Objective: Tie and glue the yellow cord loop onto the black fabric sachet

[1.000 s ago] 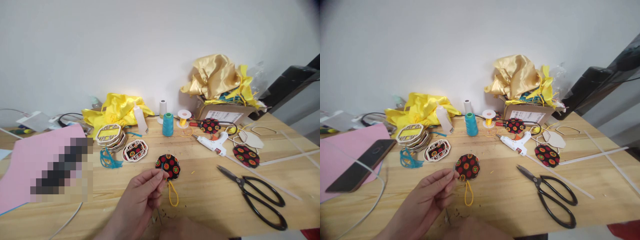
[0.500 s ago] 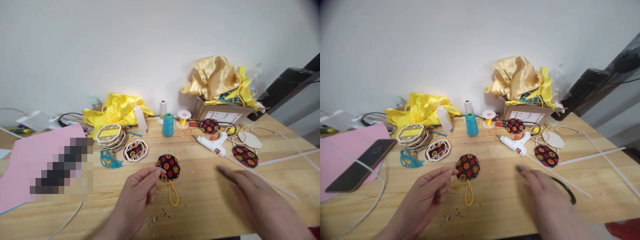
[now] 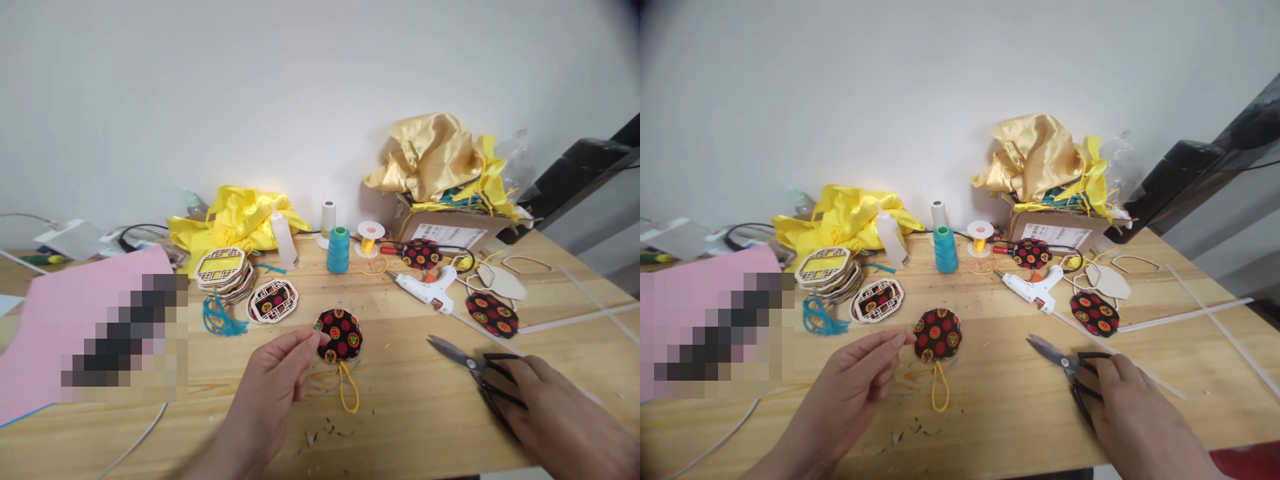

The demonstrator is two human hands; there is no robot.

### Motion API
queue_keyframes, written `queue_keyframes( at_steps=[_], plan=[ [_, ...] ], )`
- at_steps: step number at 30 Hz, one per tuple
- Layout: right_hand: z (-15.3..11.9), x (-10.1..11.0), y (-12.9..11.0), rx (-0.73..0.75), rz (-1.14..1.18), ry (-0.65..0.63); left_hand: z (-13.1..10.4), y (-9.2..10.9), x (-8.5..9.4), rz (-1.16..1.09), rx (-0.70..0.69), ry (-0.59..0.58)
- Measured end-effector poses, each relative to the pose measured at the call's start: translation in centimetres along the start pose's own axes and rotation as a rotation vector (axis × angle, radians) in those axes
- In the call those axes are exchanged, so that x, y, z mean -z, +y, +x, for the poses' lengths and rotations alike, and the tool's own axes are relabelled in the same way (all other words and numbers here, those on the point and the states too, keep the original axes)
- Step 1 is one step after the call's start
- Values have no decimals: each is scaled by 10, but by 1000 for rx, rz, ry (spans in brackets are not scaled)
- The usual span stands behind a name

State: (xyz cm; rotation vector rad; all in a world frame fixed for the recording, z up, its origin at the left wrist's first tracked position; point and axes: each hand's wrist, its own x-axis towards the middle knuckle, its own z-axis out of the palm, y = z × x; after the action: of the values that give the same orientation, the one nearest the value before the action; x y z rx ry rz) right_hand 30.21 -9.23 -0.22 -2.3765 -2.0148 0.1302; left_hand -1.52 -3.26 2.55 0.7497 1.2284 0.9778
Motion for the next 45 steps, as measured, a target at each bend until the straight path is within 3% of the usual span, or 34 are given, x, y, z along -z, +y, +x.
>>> queue_keyframes(
  at_steps=[3,8,13,18,30,45],
  plan=[
    [-2,15,-15,66,162,-63,1,-2,-1,11,7,-2],
    [3,48,-74,193,545,-274,1,-3,-5,49,11,-8],
    [10,64,-112,254,674,-393,3,-2,-6,46,15,-20],
    [17,61,-116,285,593,-475,2,1,-5,91,3,-13],
    [25,50,-134,388,470,-368,-4,8,-12,252,-42,-75],
    [30,47,-136,393,473,-359,-3,6,-11,218,-25,-57]
  ],
)
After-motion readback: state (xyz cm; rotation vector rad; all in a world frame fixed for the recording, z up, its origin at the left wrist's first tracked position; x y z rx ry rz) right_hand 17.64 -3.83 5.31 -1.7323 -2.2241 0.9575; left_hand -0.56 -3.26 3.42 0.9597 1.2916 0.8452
